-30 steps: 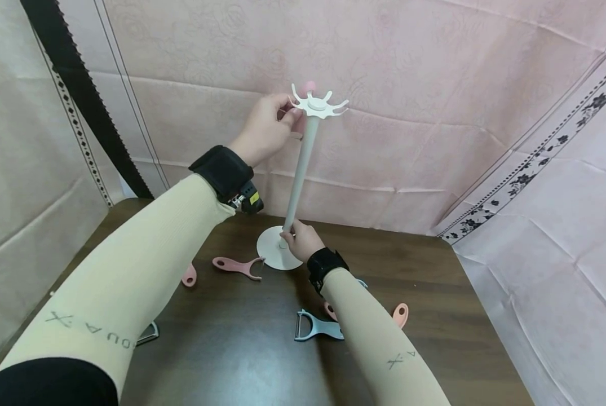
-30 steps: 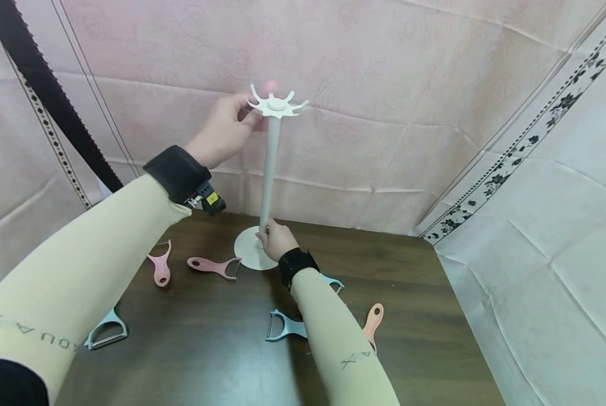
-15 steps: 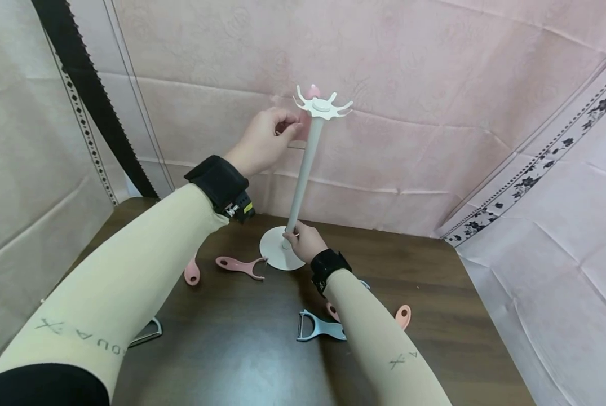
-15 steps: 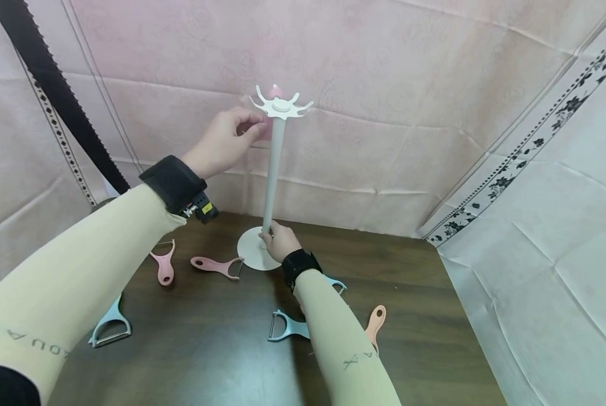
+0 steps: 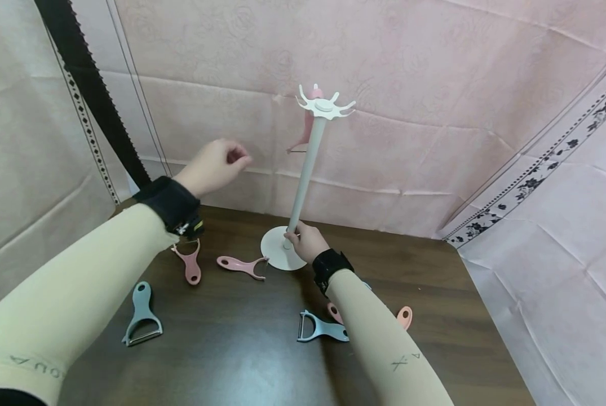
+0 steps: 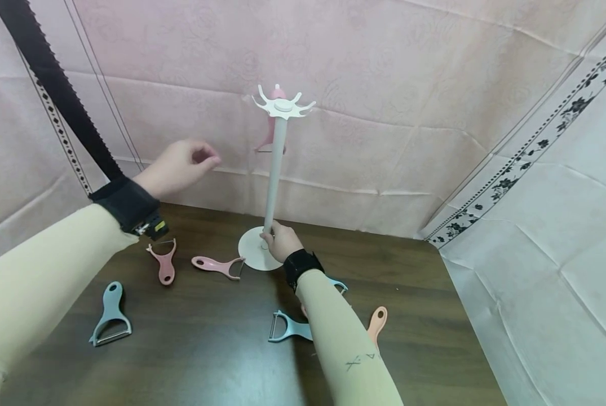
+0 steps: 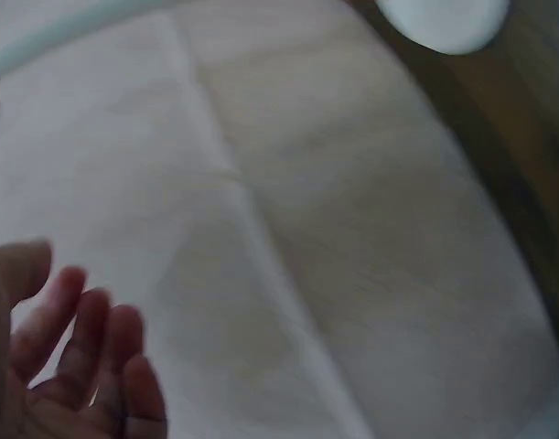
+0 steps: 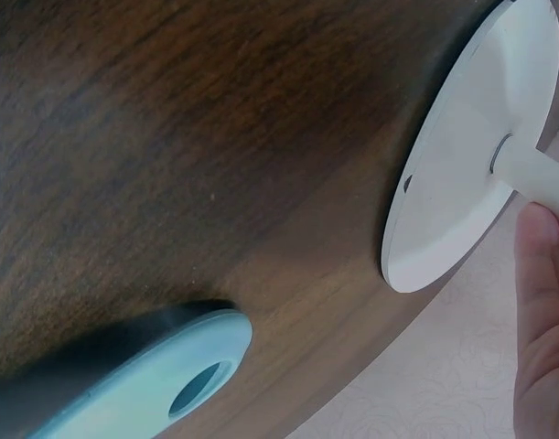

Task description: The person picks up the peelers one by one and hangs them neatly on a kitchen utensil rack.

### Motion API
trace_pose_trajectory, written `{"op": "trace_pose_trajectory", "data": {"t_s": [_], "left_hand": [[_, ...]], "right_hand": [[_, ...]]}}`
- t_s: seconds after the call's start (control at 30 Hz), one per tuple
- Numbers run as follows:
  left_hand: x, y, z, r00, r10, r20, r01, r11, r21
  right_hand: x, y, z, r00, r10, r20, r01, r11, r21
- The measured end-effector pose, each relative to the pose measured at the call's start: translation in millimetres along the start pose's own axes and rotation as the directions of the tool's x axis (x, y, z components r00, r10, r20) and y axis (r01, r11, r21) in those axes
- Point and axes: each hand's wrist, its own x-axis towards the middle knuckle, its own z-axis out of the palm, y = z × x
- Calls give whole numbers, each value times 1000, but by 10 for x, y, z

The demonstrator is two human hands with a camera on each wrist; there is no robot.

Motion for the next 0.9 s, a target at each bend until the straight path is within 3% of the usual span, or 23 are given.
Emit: {"op": "trace_pose_trajectory", "data": {"t_s": [0.1,0.2,0.37,0.5,0.7,0.8,0.9], "left_hand": [[-164,-246,11,996,-16,88,6,993,116],[-326,-449,39,987,-18,161,-22,970,244],[-534,-729,116,969,49,241,-153,887,436],[-644,-886,207,933,133,335,-301,799,520],[-738,-1050,353,870,145,471,-432,683,589],[-800,-1071,391,845,115,522,-462,647,606],[-883,-1065,406,833,76,548,-467,628,622]], "right_hand": [[0,1,-3,1000,-5,0,5,1000,-3],[2,5,-1,1000,-5,-4,5,1000,-1],[18,18,8,1000,-7,-6,7,1000,-5],[29,26,15,1000,-9,-4,9,1000,-8],[40,26,28,1000,-10,-1,10,1000,-18],[36,20,25,1000,2,5,-2,1000,-16],[32,18,19,1000,12,11,-12,1000,-10]]}}
